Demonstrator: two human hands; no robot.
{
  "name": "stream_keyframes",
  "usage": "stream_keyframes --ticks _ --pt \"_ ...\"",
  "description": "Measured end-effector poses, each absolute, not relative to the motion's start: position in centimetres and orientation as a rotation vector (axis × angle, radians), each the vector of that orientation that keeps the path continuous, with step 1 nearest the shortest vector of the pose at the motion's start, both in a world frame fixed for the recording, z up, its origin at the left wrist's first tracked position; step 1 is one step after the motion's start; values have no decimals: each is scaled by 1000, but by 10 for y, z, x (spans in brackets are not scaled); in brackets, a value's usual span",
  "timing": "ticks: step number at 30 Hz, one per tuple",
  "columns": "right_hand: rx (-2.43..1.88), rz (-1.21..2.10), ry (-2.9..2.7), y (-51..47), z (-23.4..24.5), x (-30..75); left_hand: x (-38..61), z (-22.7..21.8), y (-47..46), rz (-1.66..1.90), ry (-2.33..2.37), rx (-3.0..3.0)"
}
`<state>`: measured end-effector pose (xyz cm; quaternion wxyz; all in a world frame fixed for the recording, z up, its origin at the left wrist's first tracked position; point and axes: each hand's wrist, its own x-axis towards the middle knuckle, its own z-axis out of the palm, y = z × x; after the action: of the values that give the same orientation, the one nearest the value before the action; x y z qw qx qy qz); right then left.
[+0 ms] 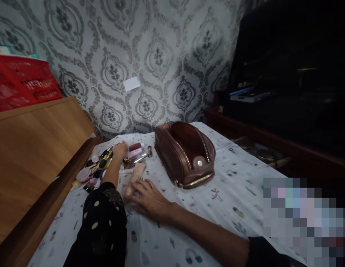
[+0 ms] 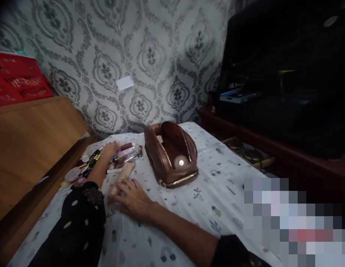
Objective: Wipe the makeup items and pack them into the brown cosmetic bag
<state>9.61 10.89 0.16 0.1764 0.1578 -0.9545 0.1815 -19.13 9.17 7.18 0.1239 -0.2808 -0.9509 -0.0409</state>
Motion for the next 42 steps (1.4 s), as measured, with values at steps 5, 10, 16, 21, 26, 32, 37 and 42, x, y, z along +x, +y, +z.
stream_keyframes --ticks 5,10,16,21,26,32,37,42 --pt "600 492 -2666 109 4 97 -191 73 93 -70 -2748 -854" --pt "553 422 -2652 107 11 96 -184 74 87 -74 -2721 -863" --pt "434 312 -2711 105 14 93 -179 74 89 -52 -2719 -925" --pt "203 320 -2708 111 11 90 -179 75 82 -37 -2760 -1040" --pt "-183 480 -2605 123 -1 86 -183 71 68 -3 -2762 -1151" --pt "-251 602 -2442 130 -12 82 -185 59 74 -143 -2775 -1160" --pt "-316 567 -2400 137 -10 81 -184 49 82 -350 -2793 -1187" --pt "-378 551 -2456 142 -5 84 -179 47 71 -389 -2858 -1306"
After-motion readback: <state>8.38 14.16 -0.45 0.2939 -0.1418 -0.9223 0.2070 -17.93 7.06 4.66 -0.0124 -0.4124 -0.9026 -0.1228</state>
